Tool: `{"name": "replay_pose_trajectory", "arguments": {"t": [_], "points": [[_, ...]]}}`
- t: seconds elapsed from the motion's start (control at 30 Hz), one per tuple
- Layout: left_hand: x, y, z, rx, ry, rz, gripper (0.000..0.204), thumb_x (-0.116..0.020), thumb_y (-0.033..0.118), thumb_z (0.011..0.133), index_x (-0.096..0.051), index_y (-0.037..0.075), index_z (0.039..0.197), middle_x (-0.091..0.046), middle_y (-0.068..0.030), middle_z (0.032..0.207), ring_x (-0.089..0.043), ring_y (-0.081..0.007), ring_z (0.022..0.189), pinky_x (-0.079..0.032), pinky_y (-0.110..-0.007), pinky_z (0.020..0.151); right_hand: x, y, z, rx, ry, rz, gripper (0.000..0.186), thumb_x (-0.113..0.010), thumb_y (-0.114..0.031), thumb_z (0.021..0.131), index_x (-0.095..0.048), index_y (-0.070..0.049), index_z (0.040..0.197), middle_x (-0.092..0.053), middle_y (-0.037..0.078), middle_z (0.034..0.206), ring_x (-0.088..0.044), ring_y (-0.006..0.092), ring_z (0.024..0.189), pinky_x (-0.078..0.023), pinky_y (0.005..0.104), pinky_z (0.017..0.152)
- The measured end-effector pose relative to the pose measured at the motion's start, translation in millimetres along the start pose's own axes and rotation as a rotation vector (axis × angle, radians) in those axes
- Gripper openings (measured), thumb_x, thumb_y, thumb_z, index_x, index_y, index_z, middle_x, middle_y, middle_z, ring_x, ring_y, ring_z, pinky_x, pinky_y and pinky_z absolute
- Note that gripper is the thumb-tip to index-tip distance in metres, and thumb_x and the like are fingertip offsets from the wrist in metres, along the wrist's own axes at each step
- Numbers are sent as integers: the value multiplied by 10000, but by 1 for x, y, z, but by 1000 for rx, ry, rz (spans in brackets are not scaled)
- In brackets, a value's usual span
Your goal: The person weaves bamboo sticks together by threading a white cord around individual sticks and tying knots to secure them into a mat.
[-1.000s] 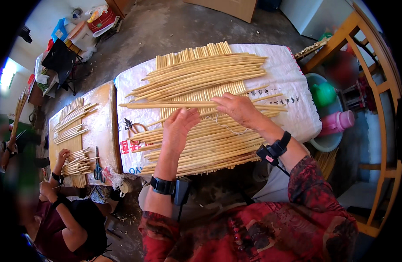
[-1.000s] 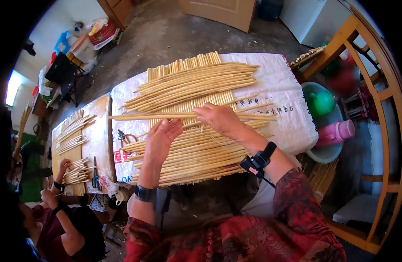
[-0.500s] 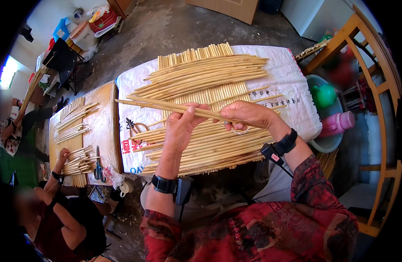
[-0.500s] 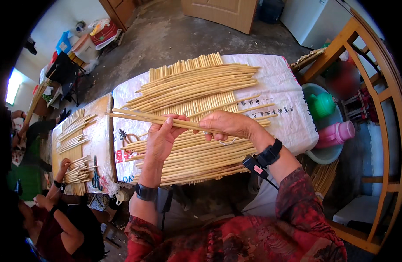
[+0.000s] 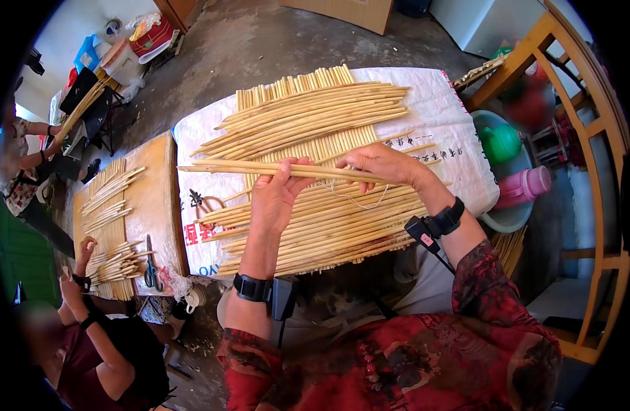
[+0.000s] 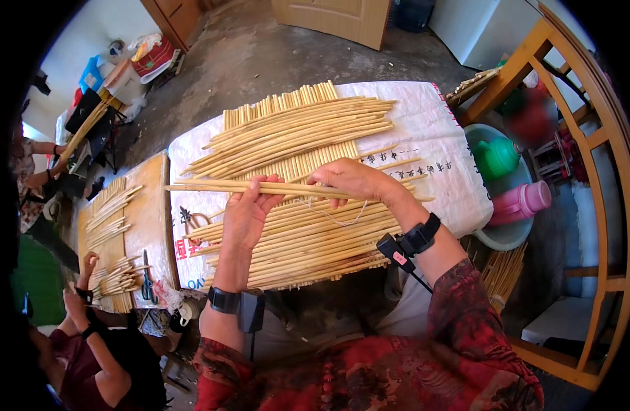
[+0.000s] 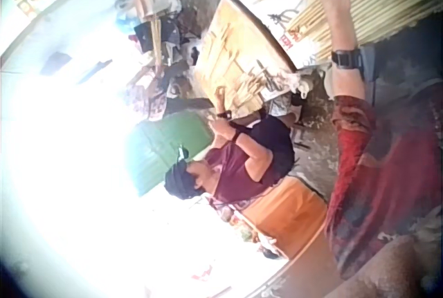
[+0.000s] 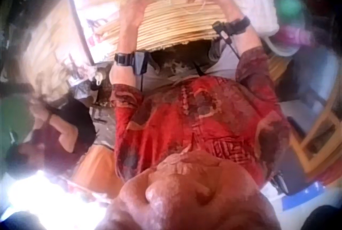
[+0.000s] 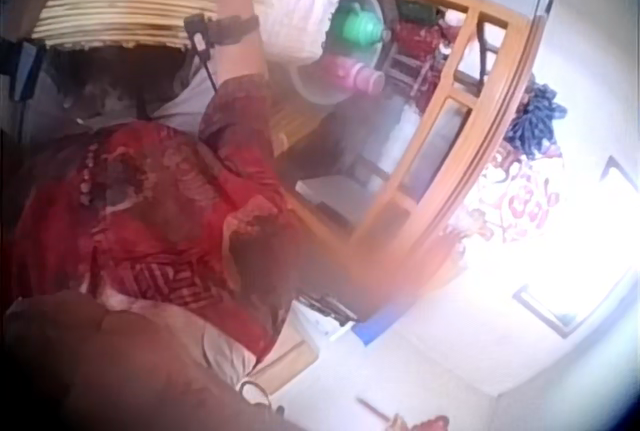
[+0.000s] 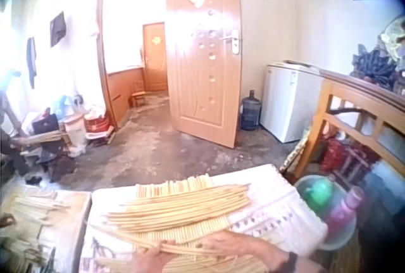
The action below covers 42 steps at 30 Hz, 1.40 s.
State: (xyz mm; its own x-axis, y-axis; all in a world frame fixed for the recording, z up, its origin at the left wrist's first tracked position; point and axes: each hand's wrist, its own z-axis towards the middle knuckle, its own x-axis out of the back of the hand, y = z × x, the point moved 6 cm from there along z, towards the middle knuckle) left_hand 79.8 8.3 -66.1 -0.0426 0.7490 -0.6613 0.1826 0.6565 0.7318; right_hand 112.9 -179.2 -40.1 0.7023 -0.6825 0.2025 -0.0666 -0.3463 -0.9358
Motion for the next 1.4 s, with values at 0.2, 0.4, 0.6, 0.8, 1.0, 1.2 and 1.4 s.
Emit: {"name": "replay_pose_trajectory", "arguments": {"t": [0.2,0.4,0.6,0.8,1.0,1.2,1.4], "points": [[-14,16,-6,-89,-209,30,184,-519,109,900,-575,-8,1031,-619,-187,1015,-590,-313,1001,-488,-433,888,-16,-6,-6,-90,-246,31,412,-446,-357,936,-587,-6,1099,-578,2,758,-455,50,556,-393,185,518],[-14,31,-11,-134,-327,63,198,-525,104,892,-568,1,1056,-612,-182,1037,-562,-312,1050,-448,-440,934,-19,-14,-1,32,-114,40,365,-474,-355,928,-617,-31,1017,-560,-24,715,-439,57,581,-384,200,526],[7,16,-8,-62,-149,518,259,-512,81,880,-561,19,1127,-617,-152,1036,-574,-237,1026,-463,-360,893,-8,-19,0,303,125,-311,336,-491,-286,912,-591,-17,1087,-606,83,871,-574,201,790,-455,305,698],[25,0,0,-257,-233,1516,175,-516,107,865,-625,-14,929,-630,-164,857,-602,-298,833,-470,-361,727,9,-13,10,285,321,-651,306,-503,-272,887,-592,-58,1088,-578,115,955,-574,281,882,-466,354,744],[27,-11,11,-363,-185,1753,181,-513,132,850,-620,26,949,-605,-169,909,-552,-357,884,-440,-419,768,6,-10,9,238,353,-774,271,-511,-267,878,-586,-125,1096,-561,91,930,-576,280,859,-473,372,722],[25,-18,27,-380,-89,1926,234,-501,145,836,-597,82,1040,-573,-139,1065,-520,-317,1028,-389,-459,855,1,8,18,328,409,-821,243,-542,-271,862,-596,-142,1061,-545,96,857,-573,291,764,-469,384,657],[25,-22,21,-393,-130,2006,224,-500,118,825,-569,28,1018,-566,-162,1043,-517,-333,1020,-382,-464,866,-6,21,25,344,406,-832,256,-588,-214,831,-598,-121,1069,-526,74,822,-554,271,740,-452,365,634]]}}
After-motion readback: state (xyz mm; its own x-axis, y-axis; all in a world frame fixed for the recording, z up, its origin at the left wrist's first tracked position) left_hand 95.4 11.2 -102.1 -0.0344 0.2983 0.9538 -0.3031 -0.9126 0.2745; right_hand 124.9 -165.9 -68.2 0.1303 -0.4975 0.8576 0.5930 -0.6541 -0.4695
